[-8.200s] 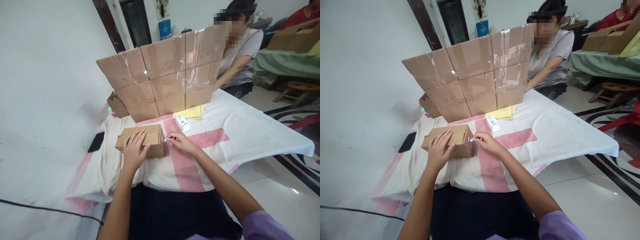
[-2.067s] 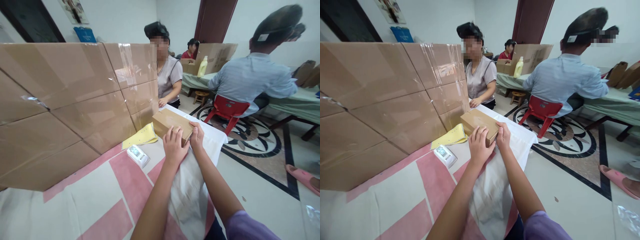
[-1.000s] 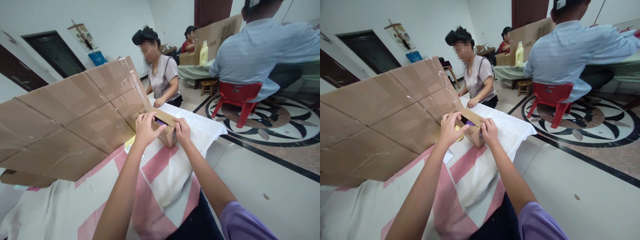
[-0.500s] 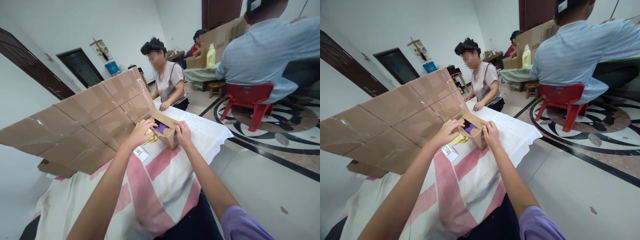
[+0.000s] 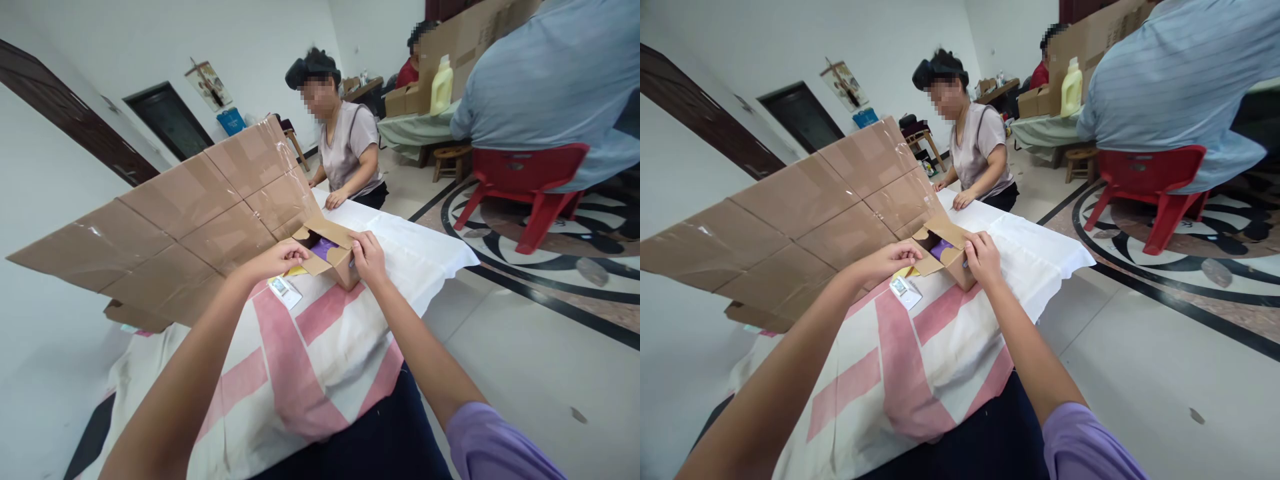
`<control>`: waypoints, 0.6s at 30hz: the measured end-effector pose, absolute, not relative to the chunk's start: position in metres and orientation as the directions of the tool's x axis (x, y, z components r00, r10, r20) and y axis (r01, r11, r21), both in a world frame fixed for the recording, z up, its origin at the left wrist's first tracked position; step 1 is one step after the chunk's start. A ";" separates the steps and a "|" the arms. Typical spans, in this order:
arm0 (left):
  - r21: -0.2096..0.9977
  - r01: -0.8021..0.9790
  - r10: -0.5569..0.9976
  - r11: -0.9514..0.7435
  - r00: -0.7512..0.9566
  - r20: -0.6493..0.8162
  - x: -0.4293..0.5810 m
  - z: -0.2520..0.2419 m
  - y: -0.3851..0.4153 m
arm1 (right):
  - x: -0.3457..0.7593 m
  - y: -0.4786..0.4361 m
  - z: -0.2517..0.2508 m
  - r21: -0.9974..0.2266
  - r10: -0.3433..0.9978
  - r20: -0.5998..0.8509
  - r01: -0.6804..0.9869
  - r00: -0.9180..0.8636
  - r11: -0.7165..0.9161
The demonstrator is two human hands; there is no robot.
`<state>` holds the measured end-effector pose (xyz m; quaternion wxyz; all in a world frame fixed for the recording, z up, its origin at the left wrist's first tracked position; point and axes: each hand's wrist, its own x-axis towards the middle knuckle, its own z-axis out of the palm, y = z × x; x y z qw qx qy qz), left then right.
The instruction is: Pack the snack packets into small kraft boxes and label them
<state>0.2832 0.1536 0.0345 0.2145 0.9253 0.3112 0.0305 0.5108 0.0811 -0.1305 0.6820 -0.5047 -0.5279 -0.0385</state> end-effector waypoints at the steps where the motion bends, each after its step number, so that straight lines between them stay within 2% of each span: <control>1: 0.426 0.564 0.590 -0.708 0.803 -0.084 0.282 0.034 0.153 | 0.511 0.081 -0.130 -0.648 0.482 0.758 0.584 0.439 0.489; 7: 0.452 0.553 0.575 -0.700 0.812 -0.103 0.279 0.030 0.150 | 0.510 0.080 -0.129 -0.651 0.486 0.756 0.577 0.439 0.492; 18: 0.431 0.507 0.539 -0.747 0.841 -0.054 0.273 0.021 0.153 | 0.511 0.082 -0.131 -0.650 0.484 0.757 0.580 0.439 0.492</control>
